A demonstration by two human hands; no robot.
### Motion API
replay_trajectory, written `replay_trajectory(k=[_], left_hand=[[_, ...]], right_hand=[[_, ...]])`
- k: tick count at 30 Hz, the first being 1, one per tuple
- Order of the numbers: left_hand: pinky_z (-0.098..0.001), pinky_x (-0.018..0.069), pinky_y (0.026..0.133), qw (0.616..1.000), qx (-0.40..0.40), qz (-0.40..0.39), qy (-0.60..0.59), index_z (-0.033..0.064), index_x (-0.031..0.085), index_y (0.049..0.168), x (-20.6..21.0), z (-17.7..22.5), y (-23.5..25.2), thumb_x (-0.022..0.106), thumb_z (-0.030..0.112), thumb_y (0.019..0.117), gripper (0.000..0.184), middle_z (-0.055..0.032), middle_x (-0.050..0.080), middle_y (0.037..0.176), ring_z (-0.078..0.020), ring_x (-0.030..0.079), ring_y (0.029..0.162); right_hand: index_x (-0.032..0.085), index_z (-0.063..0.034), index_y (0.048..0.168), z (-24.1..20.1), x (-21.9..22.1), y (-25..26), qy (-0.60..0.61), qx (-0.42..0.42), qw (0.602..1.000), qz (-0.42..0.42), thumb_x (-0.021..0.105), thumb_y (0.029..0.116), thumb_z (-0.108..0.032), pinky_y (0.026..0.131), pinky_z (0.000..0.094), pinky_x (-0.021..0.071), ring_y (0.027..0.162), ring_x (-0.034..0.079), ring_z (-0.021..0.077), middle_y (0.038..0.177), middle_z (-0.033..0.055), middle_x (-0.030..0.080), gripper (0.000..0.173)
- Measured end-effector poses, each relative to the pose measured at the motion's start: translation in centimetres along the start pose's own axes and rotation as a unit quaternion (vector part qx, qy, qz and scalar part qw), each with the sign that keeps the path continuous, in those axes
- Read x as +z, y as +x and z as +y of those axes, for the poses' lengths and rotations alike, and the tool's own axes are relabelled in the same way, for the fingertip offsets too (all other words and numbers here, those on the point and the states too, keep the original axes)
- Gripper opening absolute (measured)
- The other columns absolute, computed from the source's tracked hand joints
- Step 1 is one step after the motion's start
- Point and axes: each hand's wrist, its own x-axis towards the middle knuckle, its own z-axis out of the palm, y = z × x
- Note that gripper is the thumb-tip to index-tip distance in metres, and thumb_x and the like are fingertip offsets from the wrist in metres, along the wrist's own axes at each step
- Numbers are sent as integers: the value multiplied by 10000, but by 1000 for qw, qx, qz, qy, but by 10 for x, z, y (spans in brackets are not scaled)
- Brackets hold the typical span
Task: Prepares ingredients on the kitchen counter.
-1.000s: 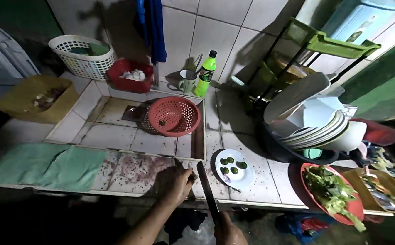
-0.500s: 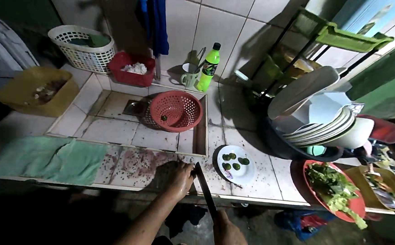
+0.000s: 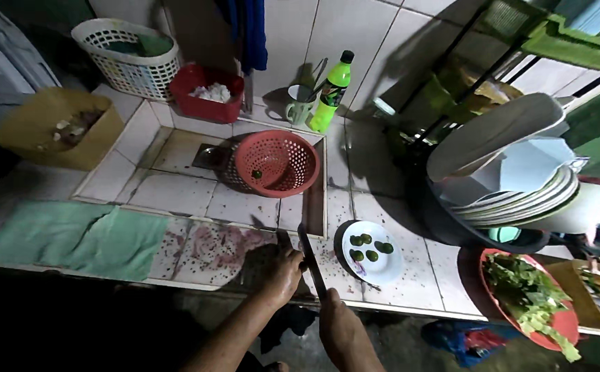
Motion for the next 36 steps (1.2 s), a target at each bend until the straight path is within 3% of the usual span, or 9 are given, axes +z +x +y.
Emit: replay_trajectory(k=[6,14,21,23,25,26,29,36], left_hand=[[-427,516,1021,999,27,18,-20,-21,677,1177,-2,-4,0,584,36,1010,199,-183,654,1243,-308,649,1152],[-442,522,1008,999,35,13,-7,-13,686,1157,2,-6,1,596,62,1002,194,-173,662,1226,-301,650,1145],[-432,531,998,998,54,25,-26,-16,690,1154,0,-8,-2,617,33,986,190,-175,675,1197,-291,668,1102],[-437,536,996,998,48,22,-32,-8,689,1149,1,-9,-2,637,71,988,187,-174,674,1193,-287,671,1099],[-442,537,984,998,41,25,-46,-17,689,1141,-1,-10,-4,643,86,991,188,-182,674,1178,-288,671,1076],[-438,546,975,998,40,31,-43,-18,692,1138,-2,-11,-5,645,88,991,187,-178,683,1170,-281,681,1061],[-435,566,936,998,40,45,-25,-13,699,1131,-3,-13,-8,664,81,981,180,-165,698,1137,-269,699,1006],[-421,579,897,998,28,56,-17,-30,683,1122,-6,-8,-5,704,41,944,192,-165,708,1049,-250,707,948]], right_hand=[[461,-67,1417,-15,-12,27,-8,-40,999,9,411,1105,-195,959,509,542,1132,686,353,1205,199,678,341],[432,-86,1453,1,1,10,-3,-3,1000,-21,333,1121,-203,949,517,547,1136,685,360,1203,198,681,366],[471,-44,1414,-11,0,46,17,-61,998,11,442,1088,-176,979,540,531,1159,671,376,1215,212,676,353],[508,-39,1384,8,2,49,114,-93,989,10,409,1110,-242,908,511,556,1024,701,341,1125,202,687,355],[534,-20,1320,36,15,50,259,-139,956,18,413,1110,-261,651,393,579,676,653,212,883,118,639,342],[522,-3,1311,49,23,47,328,-148,933,20,406,1104,-225,585,358,562,605,616,174,818,87,611,325],[508,0,1321,83,37,31,440,-136,886,49,370,1094,-201,508,317,548,544,596,136,759,47,604,333],[497,22,1315,149,50,1,469,-64,868,153,376,1081,-186,471,285,544,502,587,108,713,19,594,336]])
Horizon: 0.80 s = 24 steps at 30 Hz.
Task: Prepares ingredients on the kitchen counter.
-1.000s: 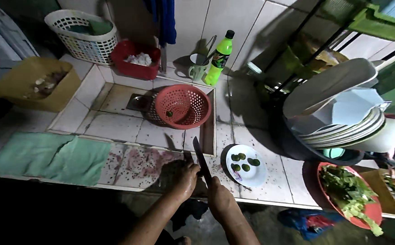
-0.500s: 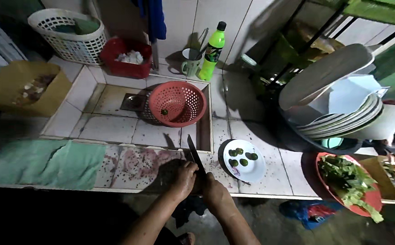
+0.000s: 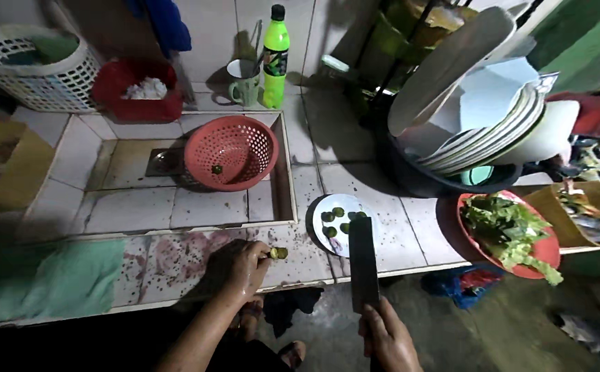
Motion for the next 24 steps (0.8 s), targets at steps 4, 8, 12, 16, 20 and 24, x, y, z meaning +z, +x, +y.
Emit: replay_trajectory(k=[4,8,12,16,20,24], left_hand=[[-394,585,897,998,15,-20,52,57,643,1314,-3,5,2,779,129,906,436,-120,691,1175,-211,698,983],[-454,552,943,991,0,-44,126,172,601,1418,-2,21,7,809,269,893,573,-113,650,1248,-257,660,1082],[-456,544,963,991,-18,-49,121,158,611,1404,1,28,10,815,258,888,565,-128,640,1255,-275,647,1115],[-462,562,940,993,-34,-65,96,138,605,1403,2,26,10,809,208,893,554,-150,611,1289,-289,652,1104],[-457,566,919,991,-16,-56,119,168,617,1392,5,22,11,810,256,893,542,-130,622,1253,-269,657,1072],[-488,563,899,987,-24,-72,143,205,625,1395,6,29,14,783,316,915,518,-124,620,1264,-284,656,1070]], right_hand=[[500,28,1286,16,-15,-8,16,9,999,36,367,1089,-167,460,275,534,485,571,103,697,21,589,308],[515,27,1245,21,-22,-12,9,7,999,39,375,1085,-150,464,269,534,483,571,97,693,21,594,277],[520,40,1223,21,-25,-13,-13,-3,999,37,383,1083,-142,470,274,532,487,570,97,703,26,596,267],[524,59,1243,20,-26,-13,-43,-3,999,33,402,1080,-130,485,290,533,504,581,107,719,45,613,278],[533,55,1238,22,-24,-11,-49,-1,998,31,411,1082,-128,488,285,532,503,579,104,721,42,613,270],[538,41,1236,22,-22,-9,-51,3,998,22,412,1083,-129,493,300,528,511,578,114,727,48,612,261]])
